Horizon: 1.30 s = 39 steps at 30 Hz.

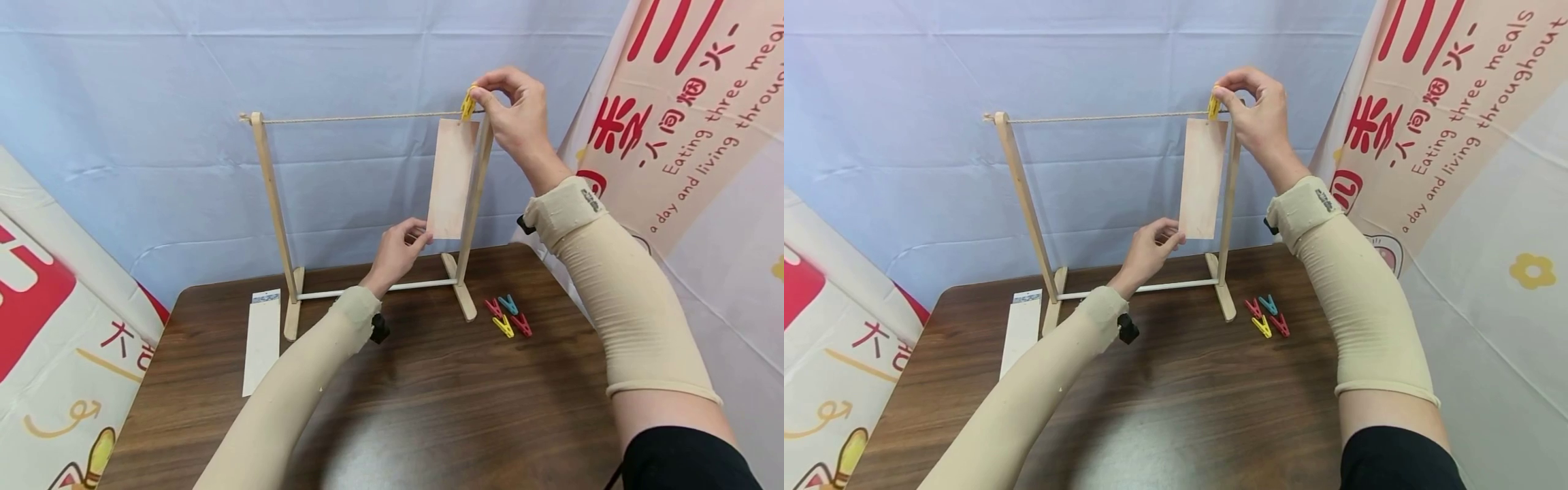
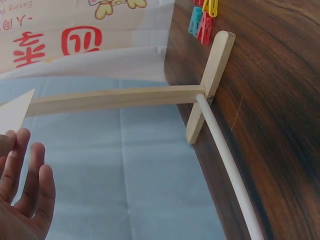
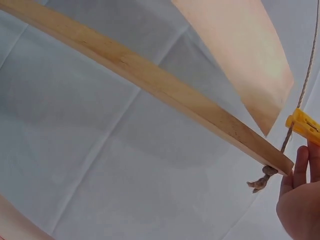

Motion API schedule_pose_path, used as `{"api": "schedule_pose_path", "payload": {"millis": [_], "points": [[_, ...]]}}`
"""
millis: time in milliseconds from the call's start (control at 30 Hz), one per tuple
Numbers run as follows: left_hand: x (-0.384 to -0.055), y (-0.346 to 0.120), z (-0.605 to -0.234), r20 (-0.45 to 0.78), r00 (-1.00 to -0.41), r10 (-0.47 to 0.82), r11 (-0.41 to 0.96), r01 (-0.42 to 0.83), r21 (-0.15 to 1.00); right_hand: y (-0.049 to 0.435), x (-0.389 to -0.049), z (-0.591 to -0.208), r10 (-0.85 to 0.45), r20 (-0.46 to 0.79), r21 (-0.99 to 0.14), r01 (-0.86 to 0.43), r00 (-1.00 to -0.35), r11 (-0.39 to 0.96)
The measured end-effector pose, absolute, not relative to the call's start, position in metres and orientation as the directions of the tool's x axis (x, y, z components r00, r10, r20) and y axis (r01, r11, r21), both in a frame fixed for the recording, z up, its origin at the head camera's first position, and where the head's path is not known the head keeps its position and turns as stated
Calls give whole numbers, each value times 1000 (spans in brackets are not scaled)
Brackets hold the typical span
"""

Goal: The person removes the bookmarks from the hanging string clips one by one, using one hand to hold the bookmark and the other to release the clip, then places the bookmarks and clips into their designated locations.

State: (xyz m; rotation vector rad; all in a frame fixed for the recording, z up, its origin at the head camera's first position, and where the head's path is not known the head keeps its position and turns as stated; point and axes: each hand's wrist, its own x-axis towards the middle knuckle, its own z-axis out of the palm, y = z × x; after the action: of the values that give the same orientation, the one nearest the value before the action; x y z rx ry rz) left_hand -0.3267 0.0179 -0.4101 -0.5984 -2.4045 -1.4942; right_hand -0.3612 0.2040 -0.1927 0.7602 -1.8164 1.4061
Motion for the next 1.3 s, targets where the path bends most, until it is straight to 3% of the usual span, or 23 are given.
{"api": "schedule_pose_path", "payload": {"millis": [733, 1067, 1300], "points": [[-323, 9, -423, 458, -869, 189, 392, 494, 776, 208, -359, -207, -67, 916, -386, -915, -395, 121], [-315, 0, -428, 446, -874, 193, 398, 485, 779, 207, -356, -212, -137, 935, -306, -939, -328, 155], [-313, -8, -432, 453, -870, 195, 387, 492, 780, 207, -351, -215, -124, 928, -331, -931, -351, 155]]}}
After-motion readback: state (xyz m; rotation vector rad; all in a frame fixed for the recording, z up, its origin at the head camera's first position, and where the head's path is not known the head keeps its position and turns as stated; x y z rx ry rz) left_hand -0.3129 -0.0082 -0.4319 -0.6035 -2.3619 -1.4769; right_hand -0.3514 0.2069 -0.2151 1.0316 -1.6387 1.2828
